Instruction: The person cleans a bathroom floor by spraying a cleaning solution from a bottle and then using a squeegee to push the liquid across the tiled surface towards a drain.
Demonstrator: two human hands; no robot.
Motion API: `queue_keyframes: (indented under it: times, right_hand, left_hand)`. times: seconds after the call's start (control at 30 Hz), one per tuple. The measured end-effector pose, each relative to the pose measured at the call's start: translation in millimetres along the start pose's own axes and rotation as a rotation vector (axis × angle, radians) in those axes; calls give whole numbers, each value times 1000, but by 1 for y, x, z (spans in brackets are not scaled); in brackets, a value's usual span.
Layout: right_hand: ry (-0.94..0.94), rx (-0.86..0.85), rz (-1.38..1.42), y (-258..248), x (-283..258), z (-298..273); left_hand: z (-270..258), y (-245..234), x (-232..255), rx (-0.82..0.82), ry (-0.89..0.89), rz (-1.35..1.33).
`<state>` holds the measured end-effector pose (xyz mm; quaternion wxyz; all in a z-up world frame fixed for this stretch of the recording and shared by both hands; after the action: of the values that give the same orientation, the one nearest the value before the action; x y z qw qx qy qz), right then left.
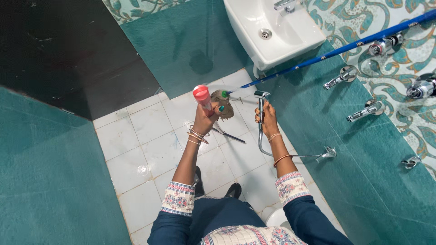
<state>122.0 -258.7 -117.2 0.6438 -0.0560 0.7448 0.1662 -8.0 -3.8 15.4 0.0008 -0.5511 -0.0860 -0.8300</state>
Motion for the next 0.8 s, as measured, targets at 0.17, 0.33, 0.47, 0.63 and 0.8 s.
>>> queue_keyframes:
  times: [0.17,0.33,0.47,0.63,0.8]
  right_hand:
    - [33,-60,-10,10,9,-5]
    - [39,-102,1,22,13,-13]
    - [47,-148,35,34,17,-17]
    - [64,-186,43,44,25,-17]
    - [61,-226,50,54,27,-23]
  left_hand:
    - [-1,-2,-5,8,13,-9]
    - [-8,-4,-7,24,-4,-7]
    - [-15,0,-6,42,2,25]
    - [-18,4,1,85,45,73]
    - [-21,13,15,15,85,-138]
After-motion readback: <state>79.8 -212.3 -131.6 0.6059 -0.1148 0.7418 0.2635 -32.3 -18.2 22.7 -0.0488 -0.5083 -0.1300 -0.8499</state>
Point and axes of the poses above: each hand's wrist, its own z-axis towards the middle knuckle, its own y-axis out of the palm, x = y × z, the point moved 4 cm from there along z, towards the middle knuckle, and after that the axes turned 11 degrees about -z, right-handed, at the moved point
